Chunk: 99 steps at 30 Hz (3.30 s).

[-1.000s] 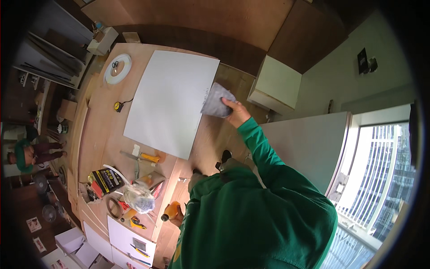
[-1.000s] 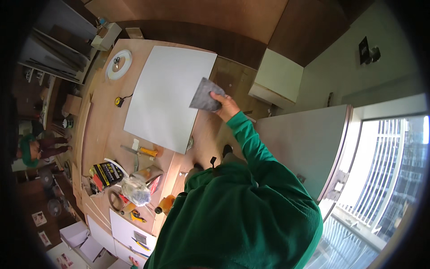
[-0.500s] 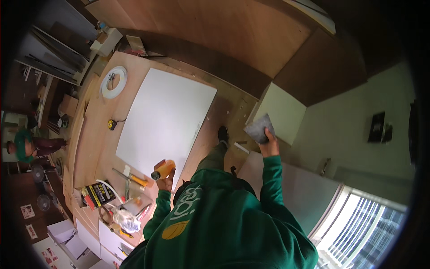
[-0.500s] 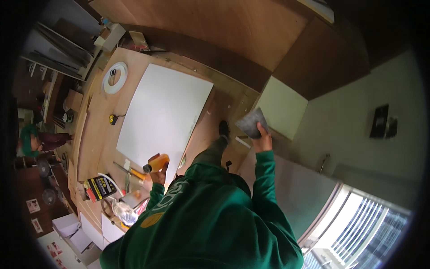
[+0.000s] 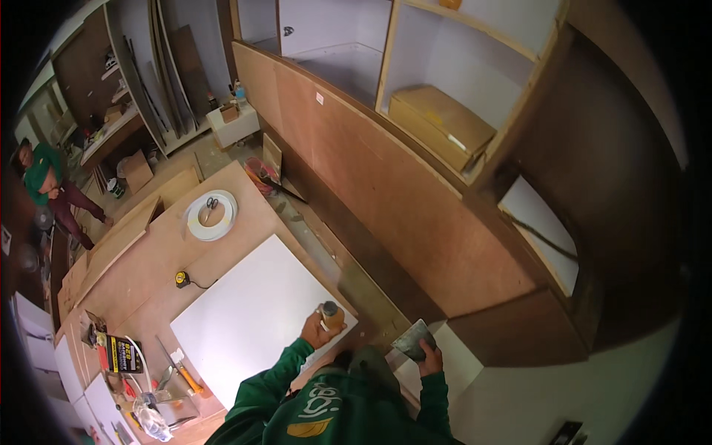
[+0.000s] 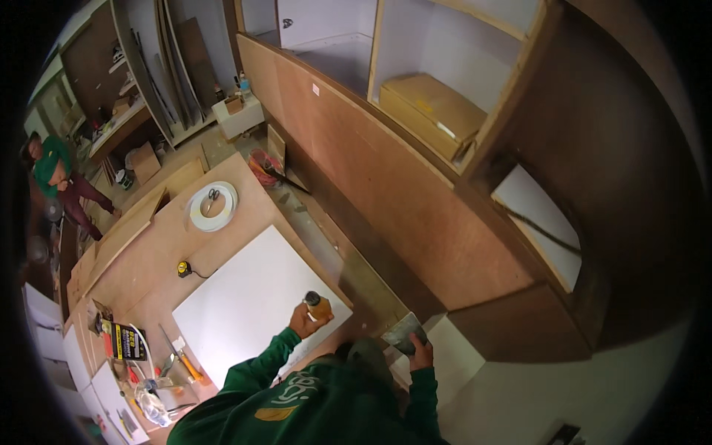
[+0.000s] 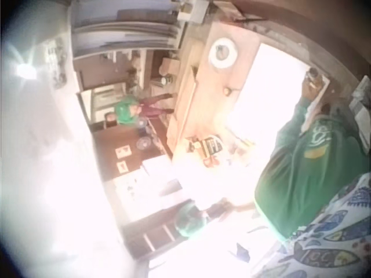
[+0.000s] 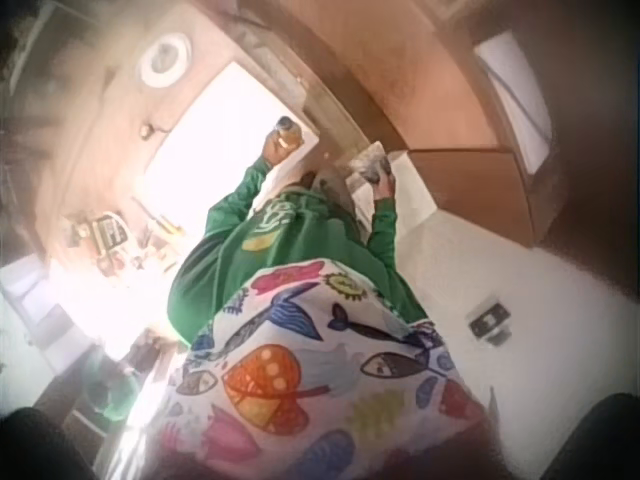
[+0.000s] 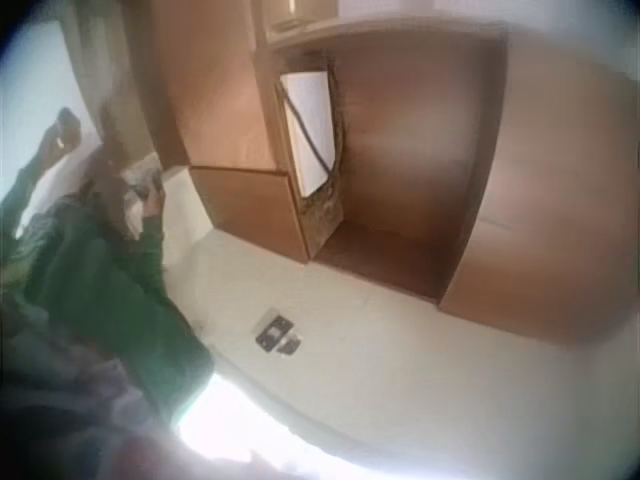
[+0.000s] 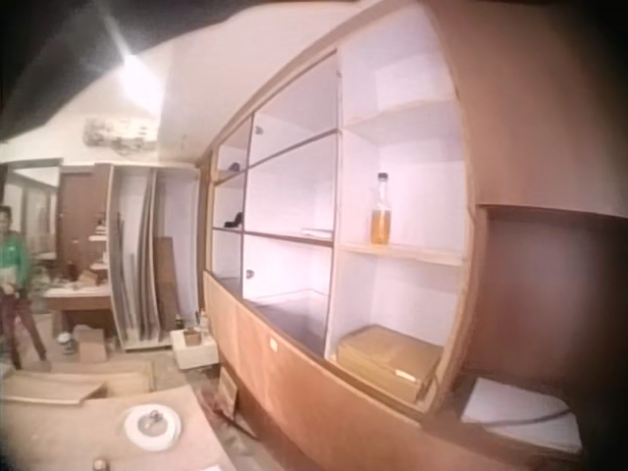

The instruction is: The person applies adhesive from a bottle to a curved strip and uses a scraper to spread glue into the interior corners of a cabinet frame.

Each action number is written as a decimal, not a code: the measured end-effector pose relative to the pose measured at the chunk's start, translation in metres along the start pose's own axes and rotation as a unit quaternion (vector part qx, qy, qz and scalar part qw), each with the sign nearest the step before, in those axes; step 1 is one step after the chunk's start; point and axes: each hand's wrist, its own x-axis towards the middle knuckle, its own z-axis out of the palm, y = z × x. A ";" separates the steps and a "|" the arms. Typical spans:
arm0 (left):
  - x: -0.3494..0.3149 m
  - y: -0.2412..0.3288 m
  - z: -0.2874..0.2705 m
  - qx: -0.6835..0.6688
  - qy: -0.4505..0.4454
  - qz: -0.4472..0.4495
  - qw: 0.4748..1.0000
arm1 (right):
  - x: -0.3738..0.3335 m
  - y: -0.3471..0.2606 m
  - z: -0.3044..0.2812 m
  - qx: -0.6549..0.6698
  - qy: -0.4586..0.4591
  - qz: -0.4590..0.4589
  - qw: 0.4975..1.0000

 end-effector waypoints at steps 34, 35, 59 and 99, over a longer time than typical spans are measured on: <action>0.283 -0.003 0.036 -0.002 0.303 -0.075 0.950 | 0.259 -0.208 0.293 -0.338 -0.323 -0.108 0.877; 0.293 0.001 0.024 0.010 0.305 -0.065 0.950 | 0.258 -0.214 0.306 -0.338 -0.324 -0.134 0.873; 0.670 0.005 -0.426 0.033 0.174 0.131 0.975 | 0.459 -0.217 0.801 -0.324 -0.263 -0.249 0.874; 0.997 0.241 -0.715 0.626 -0.003 0.465 0.626 | 0.606 -0.267 1.063 -0.103 -0.308 -0.043 0.945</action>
